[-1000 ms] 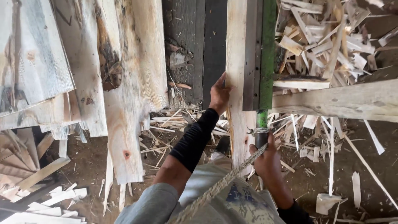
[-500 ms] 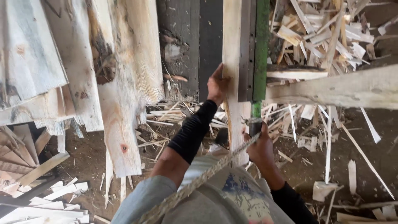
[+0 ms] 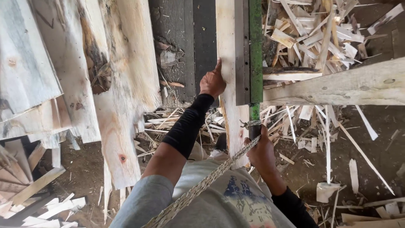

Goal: Stripping bark from wooden planks using a large blade.

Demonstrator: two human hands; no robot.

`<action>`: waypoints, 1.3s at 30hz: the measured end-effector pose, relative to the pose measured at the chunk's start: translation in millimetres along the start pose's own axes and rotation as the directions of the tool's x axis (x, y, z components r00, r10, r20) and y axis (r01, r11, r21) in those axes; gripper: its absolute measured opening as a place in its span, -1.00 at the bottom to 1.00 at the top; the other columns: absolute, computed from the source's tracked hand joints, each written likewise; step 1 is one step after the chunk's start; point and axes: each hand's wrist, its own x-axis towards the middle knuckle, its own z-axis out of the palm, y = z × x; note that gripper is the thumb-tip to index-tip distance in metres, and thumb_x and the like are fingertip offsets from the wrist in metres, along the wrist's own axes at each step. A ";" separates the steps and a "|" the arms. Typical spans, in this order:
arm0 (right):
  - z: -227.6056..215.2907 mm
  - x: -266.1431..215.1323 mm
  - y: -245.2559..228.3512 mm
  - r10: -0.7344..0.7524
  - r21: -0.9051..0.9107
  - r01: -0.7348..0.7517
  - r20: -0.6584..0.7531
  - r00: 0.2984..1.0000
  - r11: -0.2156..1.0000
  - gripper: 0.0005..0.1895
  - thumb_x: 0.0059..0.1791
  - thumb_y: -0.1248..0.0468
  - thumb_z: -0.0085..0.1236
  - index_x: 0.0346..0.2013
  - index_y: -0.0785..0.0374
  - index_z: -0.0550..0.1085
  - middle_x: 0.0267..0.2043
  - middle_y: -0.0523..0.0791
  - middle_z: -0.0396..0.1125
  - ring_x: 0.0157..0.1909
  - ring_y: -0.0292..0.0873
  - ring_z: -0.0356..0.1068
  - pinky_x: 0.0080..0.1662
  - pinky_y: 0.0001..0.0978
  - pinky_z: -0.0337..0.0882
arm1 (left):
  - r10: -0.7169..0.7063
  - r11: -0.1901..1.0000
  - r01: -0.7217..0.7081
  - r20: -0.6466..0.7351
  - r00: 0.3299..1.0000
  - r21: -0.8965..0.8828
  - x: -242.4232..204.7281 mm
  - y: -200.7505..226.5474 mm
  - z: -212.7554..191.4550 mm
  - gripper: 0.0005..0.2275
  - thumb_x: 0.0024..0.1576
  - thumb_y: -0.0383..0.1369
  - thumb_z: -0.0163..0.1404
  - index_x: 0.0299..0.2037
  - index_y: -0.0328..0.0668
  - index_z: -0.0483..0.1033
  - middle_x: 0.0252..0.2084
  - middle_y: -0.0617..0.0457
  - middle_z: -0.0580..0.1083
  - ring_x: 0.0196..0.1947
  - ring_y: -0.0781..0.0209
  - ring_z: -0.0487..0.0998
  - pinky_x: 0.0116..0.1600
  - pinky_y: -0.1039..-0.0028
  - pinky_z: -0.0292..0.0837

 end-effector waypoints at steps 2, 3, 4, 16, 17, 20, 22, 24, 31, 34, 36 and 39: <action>-3.8 0.0 -13.2 0.105 0.108 -0.109 0.045 0.993 0.988 -0.29 -0.05 0.32 0.23 0.31 0.27 0.11 -0.22 0.16 0.44 -0.45 0.06 0.57 -0.51 -0.13 0.63 | 0.040 0.999 -0.039 -0.050 0.998 0.026 6.8 -1.1 -0.1 -0.20 0.07 -0.46 0.00 0.55 0.00 -0.14 -0.18 -0.21 0.60 -0.17 -0.13 0.64 -0.04 0.20 0.57; -5.3 -2.1 -11.5 0.109 0.100 -0.112 0.034 0.994 0.989 -0.29 -0.05 0.32 0.23 0.31 0.27 0.11 -0.22 0.16 0.44 -0.45 0.06 0.57 -0.51 -0.13 0.63 | 0.050 0.999 -0.049 -0.049 0.998 0.016 4.8 -0.1 -1.9 -0.20 0.07 -0.46 0.00 0.55 0.00 -0.14 -0.18 -0.21 0.60 -0.17 -0.13 0.64 -0.04 0.20 0.57; -6.8 -3.5 -9.7 0.100 0.093 -0.104 0.049 0.994 0.990 -0.34 -0.04 0.32 0.22 0.28 0.28 0.14 -0.21 0.15 0.46 -0.43 0.07 0.58 -0.49 -0.12 0.62 | 0.048 0.999 -0.048 -0.036 0.998 0.013 3.3 0.8 -3.5 -0.20 0.07 -0.47 -0.01 0.55 -0.04 -0.14 -0.18 -0.21 0.60 -0.18 -0.11 0.65 -0.06 0.20 0.57; 62.6 35.6 65.6 -0.042 -0.092 0.039 -0.033 0.999 0.995 -0.40 -0.03 0.35 0.15 0.23 0.29 0.11 -0.11 0.13 0.44 -0.26 0.06 0.56 -0.36 -0.18 0.63 | 0.002 1.000 -0.001 0.028 1.000 -0.016 -1.9 3.7 -2.2 -0.16 0.04 -0.46 0.00 0.56 -0.10 -0.19 -0.27 -0.16 0.58 -0.27 -0.03 0.66 -0.17 0.25 0.59; 80.0 54.9 97.3 -0.291 -0.007 0.291 -0.067 0.954 0.957 -0.46 -0.08 0.43 0.11 0.14 0.39 0.14 -0.13 0.14 0.43 -0.26 0.03 0.57 -0.40 -0.23 0.67 | 0.017 1.000 -0.017 0.018 1.000 -0.005 5.4 4.8 -2.1 -0.16 0.05 -0.47 -0.01 0.57 -0.16 -0.19 -0.28 -0.14 0.59 -0.26 -0.03 0.66 -0.17 0.25 0.60; 61.8 43.8 76.4 -0.248 0.047 0.255 -0.120 0.961 0.966 -0.44 -0.09 0.40 0.22 0.12 0.37 0.17 -0.16 0.13 0.44 -0.28 0.07 0.57 -0.36 -0.19 0.66 | 0.028 0.999 -0.029 0.024 0.999 0.045 5.8 5.2 -3.9 -0.17 0.08 -0.41 -0.01 0.57 -0.10 -0.22 -0.27 -0.13 0.60 -0.25 -0.02 0.66 -0.14 0.26 0.59; 43.1 24.3 52.8 -0.219 0.053 0.226 -0.104 0.970 0.973 -0.49 -0.04 0.40 0.18 0.12 0.36 0.18 -0.17 0.12 0.46 -0.27 0.06 0.58 -0.35 -0.18 0.65 | 0.056 0.998 -0.055 -0.012 0.998 0.038 6.3 -2.7 7.5 -0.17 0.08 -0.43 0.01 0.56 -0.10 -0.21 -0.25 -0.14 0.60 -0.23 -0.04 0.66 -0.11 0.27 0.59; 26.5 15.4 28.2 -0.207 0.057 0.213 -0.096 0.974 0.975 -0.54 0.00 0.39 0.15 0.12 0.36 0.20 -0.19 0.11 0.49 -0.27 0.05 0.59 -0.33 -0.16 0.64 | 0.088 0.996 -0.086 -0.066 0.994 0.031 9.1 -5.7 5.1 -0.16 0.07 -0.44 0.03 0.56 -0.10 -0.19 -0.24 -0.15 0.61 -0.21 -0.06 0.65 -0.07 0.27 0.58; 1.9 7.4 25.2 -0.255 0.047 0.258 -0.068 0.965 0.965 -0.52 -0.02 0.42 0.10 0.15 0.40 0.19 -0.15 0.11 0.46 -0.25 0.07 0.58 -0.35 -0.15 0.66 | 0.124 0.972 -0.159 -0.194 0.973 -0.174 14.5 -17.2 6.3 -0.10 0.06 -0.45 0.18 0.53 -0.26 -0.24 -0.11 -0.28 0.58 -0.17 -0.17 0.65 0.00 0.22 0.56; -16.6 -12.9 2.8 -0.249 0.003 0.249 -0.062 0.967 0.968 -0.49 -0.01 0.37 0.18 0.16 0.41 0.19 -0.21 0.11 0.45 -0.29 0.08 0.57 -0.37 -0.09 0.59 | 0.116 0.958 -0.183 -0.285 0.952 -0.222 37.4 -33.1 23.9 -0.16 0.03 -0.42 0.25 0.47 -0.34 -0.06 -0.09 -0.29 0.58 -0.12 -0.16 0.65 0.01 0.23 0.57; -19.7 -14.6 -2.1 -0.223 -0.039 0.221 -0.064 0.973 0.974 -0.48 0.00 0.35 0.21 0.16 0.41 0.19 -0.25 0.11 0.44 -0.31 0.09 0.56 -0.39 -0.03 0.55 | 0.124 0.948 -0.218 -0.362 0.924 -0.230 53.8 -43.5 18.0 -0.21 -0.02 -0.38 0.32 0.40 -0.36 0.12 -0.08 -0.30 0.57 -0.09 -0.14 0.65 0.01 0.25 0.58; -14.7 -5.8 11.1 -0.226 0.000 0.226 -0.079 0.971 0.974 -0.51 0.01 0.33 0.19 0.14 0.38 0.20 -0.19 0.07 0.40 -0.28 0.04 0.55 -0.41 -0.19 0.66 | 0.122 0.913 -0.283 -0.469 0.875 -0.292 60.4 -49.8 -6.3 -0.45 -0.13 -0.43 0.39 0.10 -0.30 0.49 -0.06 -0.27 0.58 -0.05 -0.17 0.61 0.02 0.20 0.54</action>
